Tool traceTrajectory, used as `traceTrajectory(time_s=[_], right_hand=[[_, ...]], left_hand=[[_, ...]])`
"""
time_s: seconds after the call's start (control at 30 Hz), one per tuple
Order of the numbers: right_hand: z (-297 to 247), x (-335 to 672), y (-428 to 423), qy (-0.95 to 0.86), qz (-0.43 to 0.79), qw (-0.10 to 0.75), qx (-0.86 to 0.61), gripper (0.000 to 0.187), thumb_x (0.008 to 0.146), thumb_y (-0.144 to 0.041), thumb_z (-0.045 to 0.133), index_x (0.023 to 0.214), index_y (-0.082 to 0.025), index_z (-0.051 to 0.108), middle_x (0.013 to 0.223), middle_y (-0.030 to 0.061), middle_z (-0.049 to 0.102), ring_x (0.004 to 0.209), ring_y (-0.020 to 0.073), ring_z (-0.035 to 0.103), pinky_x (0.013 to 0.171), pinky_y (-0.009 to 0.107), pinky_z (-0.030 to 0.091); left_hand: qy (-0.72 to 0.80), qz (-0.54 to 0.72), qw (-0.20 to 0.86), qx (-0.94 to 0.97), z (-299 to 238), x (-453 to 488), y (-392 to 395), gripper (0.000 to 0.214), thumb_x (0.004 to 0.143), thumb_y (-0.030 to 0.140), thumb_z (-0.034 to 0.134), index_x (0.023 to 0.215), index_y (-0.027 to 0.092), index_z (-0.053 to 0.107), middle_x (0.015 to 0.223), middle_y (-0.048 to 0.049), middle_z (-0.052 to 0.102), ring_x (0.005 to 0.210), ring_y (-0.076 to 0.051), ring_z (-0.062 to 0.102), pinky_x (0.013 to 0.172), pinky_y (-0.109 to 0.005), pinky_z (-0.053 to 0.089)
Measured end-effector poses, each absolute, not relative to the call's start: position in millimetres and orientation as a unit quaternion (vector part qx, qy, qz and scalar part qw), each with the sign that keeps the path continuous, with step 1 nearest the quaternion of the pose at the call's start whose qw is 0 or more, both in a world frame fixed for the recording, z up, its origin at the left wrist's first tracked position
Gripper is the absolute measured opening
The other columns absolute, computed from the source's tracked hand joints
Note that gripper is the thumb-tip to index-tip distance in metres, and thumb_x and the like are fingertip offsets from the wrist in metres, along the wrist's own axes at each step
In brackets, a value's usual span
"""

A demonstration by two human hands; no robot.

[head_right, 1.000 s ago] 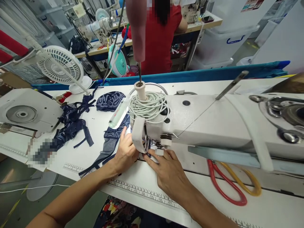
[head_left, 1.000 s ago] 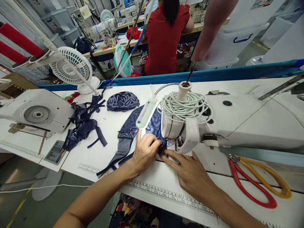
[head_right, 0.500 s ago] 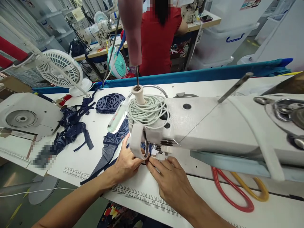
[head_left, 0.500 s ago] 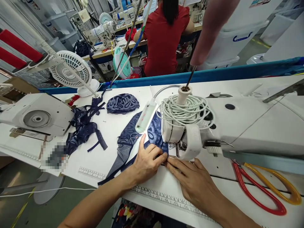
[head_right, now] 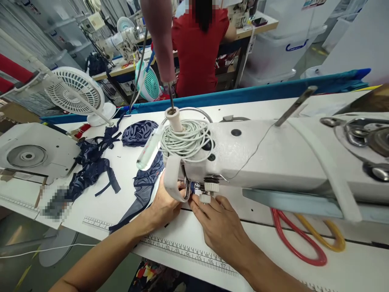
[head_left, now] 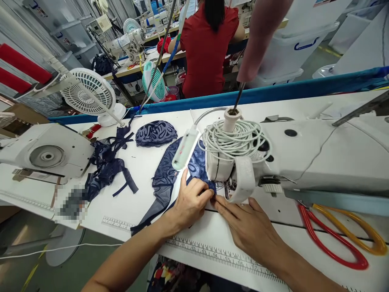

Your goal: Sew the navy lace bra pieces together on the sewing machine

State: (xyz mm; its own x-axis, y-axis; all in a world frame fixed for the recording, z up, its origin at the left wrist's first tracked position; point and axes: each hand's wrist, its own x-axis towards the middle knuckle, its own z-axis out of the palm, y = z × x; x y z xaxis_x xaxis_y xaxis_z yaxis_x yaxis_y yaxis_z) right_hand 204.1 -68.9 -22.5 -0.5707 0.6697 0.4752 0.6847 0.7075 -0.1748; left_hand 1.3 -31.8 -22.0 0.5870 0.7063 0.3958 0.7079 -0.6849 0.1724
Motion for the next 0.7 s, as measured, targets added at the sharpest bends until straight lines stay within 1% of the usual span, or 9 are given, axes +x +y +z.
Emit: traceTrajectory(time_s=[0.2, 0.33, 0.37, 0.43, 0.5, 0.53, 0.6, 0.63, 0.7], right_hand=[[-24, 204, -70, -0.884, -0.006, 0.272, -0.379, 0.041, 0.082, 0.002, 0.043, 0.110, -0.016, 0.068, 0.113, 0.0037, 0.071, 0.079, 0.0155, 0.058, 0.085, 0.037, 0.035], [-21, 205, -70, -0.884, 0.011, 0.271, -0.381, 0.043, 0.082, 0.001, 0.043, 0.110, -0.019, 0.068, 0.114, 0.0033, 0.071, 0.077, 0.0157, 0.058, 0.084, 0.037, 0.036], [-21, 206, -69, -0.879, 0.023, 0.280, -0.384, 0.042, 0.083, 0.001, 0.043, 0.109, -0.020, 0.069, 0.110, 0.0033, 0.072, 0.078, 0.0160, 0.058, 0.083, 0.037, 0.036], [-20, 209, -65, -0.854, 0.042, 0.313, -0.413, 0.040, 0.084, -0.001, 0.043, 0.103, -0.022, 0.071, 0.088, 0.0030, 0.072, 0.075, 0.0172, 0.056, 0.078, 0.036, 0.037], [-20, 211, -59, -0.830, 0.050, 0.330, -0.447, 0.038, 0.084, -0.003, 0.043, 0.094, -0.022, 0.073, 0.069, 0.0029, 0.065, 0.071, 0.0188, 0.054, 0.072, 0.035, 0.037], [-20, 212, -56, -0.829, 0.047, 0.325, -0.452, 0.039, 0.084, -0.002, 0.043, 0.093, -0.023, 0.074, 0.068, 0.0033, 0.064, 0.073, 0.0197, 0.055, 0.073, 0.035, 0.037], [-22, 213, -51, -0.850, 0.032, 0.295, -0.434, 0.045, 0.081, 0.001, 0.042, 0.103, -0.024, 0.073, 0.082, 0.0043, 0.068, 0.079, 0.0212, 0.057, 0.079, 0.038, 0.039], [-22, 213, -50, -0.865, 0.024, 0.279, -0.416, 0.051, 0.079, 0.003, 0.042, 0.111, -0.025, 0.071, 0.088, 0.0043, 0.070, 0.082, 0.0215, 0.059, 0.083, 0.039, 0.039], [-24, 213, -50, -0.879, 0.003, 0.259, -0.400, 0.060, 0.077, 0.006, 0.041, 0.122, -0.026, 0.066, 0.088, 0.0041, 0.070, 0.082, 0.0220, 0.060, 0.089, 0.042, 0.038]], left_hand=[[-0.390, -0.224, 0.002, -0.893, -19, 2, -33, 0.024, 0.083, 0.007, 0.049, 0.097, 0.020, 0.063, 0.089, -0.0018, 0.065, 0.089, -0.018, 0.057, 0.112, -0.059, 0.022], [-0.374, -0.213, 0.018, -0.902, -16, 2, -33, 0.024, 0.084, 0.008, 0.050, 0.100, 0.019, 0.064, 0.087, -0.0025, 0.065, 0.086, -0.018, 0.058, 0.111, -0.063, 0.023], [-0.365, -0.212, 0.034, -0.906, -15, 2, -34, 0.023, 0.086, 0.008, 0.050, 0.102, 0.018, 0.064, 0.086, -0.0028, 0.065, 0.085, -0.018, 0.058, 0.111, -0.064, 0.023], [-0.344, -0.208, 0.076, -0.912, -13, 3, -37, 0.022, 0.090, 0.009, 0.048, 0.103, 0.017, 0.063, 0.083, -0.0031, 0.066, 0.085, -0.018, 0.059, 0.109, -0.068, 0.024], [-0.330, -0.199, 0.110, -0.916, -10, 5, -41, 0.021, 0.093, 0.009, 0.047, 0.105, 0.016, 0.063, 0.089, -0.0051, 0.068, 0.095, -0.020, 0.061, 0.109, -0.071, 0.022], [-0.328, -0.194, 0.120, -0.917, -9, 5, -43, 0.021, 0.094, 0.009, 0.047, 0.105, 0.016, 0.063, 0.095, -0.0068, 0.069, 0.103, -0.022, 0.061, 0.109, -0.072, 0.020], [-0.326, -0.182, 0.124, -0.919, -6, 4, -46, 0.022, 0.095, 0.009, 0.047, 0.109, 0.015, 0.062, 0.110, -0.0102, 0.068, 0.117, -0.025, 0.057, 0.111, -0.072, 0.017], [-0.327, -0.181, 0.116, -0.920, -5, 3, -47, 0.024, 0.094, 0.008, 0.046, 0.111, 0.014, 0.062, 0.113, -0.0110, 0.068, 0.119, -0.025, 0.056, 0.113, -0.071, 0.017], [-0.329, -0.179, 0.079, -0.924, -4, -3, -47, 0.029, 0.092, 0.005, 0.043, 0.114, 0.012, 0.061, 0.112, -0.0113, 0.069, 0.113, -0.023, 0.060, 0.115, -0.066, 0.019]])
